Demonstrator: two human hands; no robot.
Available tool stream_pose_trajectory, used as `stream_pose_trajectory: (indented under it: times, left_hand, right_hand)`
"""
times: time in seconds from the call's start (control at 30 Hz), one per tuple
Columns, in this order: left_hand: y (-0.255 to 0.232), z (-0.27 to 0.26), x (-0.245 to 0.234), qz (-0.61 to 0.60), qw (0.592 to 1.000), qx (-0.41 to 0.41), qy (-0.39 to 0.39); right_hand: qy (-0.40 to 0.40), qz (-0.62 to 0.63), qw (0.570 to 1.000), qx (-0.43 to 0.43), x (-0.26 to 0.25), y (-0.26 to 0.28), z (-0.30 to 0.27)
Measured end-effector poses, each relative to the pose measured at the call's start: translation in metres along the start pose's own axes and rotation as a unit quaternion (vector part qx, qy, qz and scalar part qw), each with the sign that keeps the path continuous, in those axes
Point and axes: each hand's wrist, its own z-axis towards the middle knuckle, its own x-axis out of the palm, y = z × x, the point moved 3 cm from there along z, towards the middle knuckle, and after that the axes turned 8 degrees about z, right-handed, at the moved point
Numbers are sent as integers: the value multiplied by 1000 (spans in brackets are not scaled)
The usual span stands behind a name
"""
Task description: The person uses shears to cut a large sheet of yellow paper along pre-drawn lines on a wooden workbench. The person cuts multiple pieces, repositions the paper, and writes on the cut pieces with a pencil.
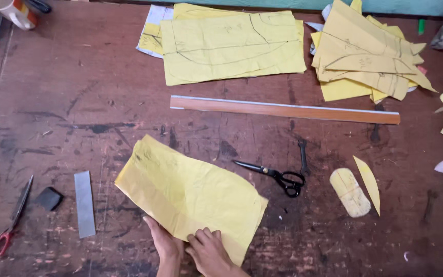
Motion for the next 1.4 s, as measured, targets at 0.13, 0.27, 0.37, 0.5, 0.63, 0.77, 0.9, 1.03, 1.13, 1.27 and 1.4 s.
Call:
stream_pose_trajectory:
  times: [0.13,0.27,0.37,0.5,0.63,0.77,0.9,1.03,1.13,1.27,1.4]
  left_hand:
    - [-13,14,-29,42,995,78,36]
    - [-32,50,-22,310,937,152,46]
    - [-49,75,-10,386,909,147,60]
    - [-85,111,20,444,872,180,103]
    - [-119,107,20,559,746,360,2]
    - [-96,62,36,598,674,426,85]
    - [-50,8,61,584,764,149,229]
    - [-80,-3,80,538,818,45,199]
    - [-132,-1,60,579,797,68,158]
    - [-201,2,4,509,836,174,105]
    - [-245,12,-61,584,792,179,1]
  right_hand:
    - [-14,31,995,89,13,-9,-3]
    - [-187,-37,962,195,-39,-37,5]
    - [-190,-78,889,410,-75,-52,3]
    - [-134,-66,858,492,-79,-55,11]
    - [-250,-15,886,390,-46,-59,15]
    - [-331,-2,892,309,-38,-57,12]
    - [-299,-39,923,238,-39,-10,20]
    - [-246,-69,959,121,-39,57,36]
    - [-206,49,977,5,-40,87,28]
    - [-246,105,962,62,-40,65,29]
    - [-204,-121,927,290,-33,4,40]
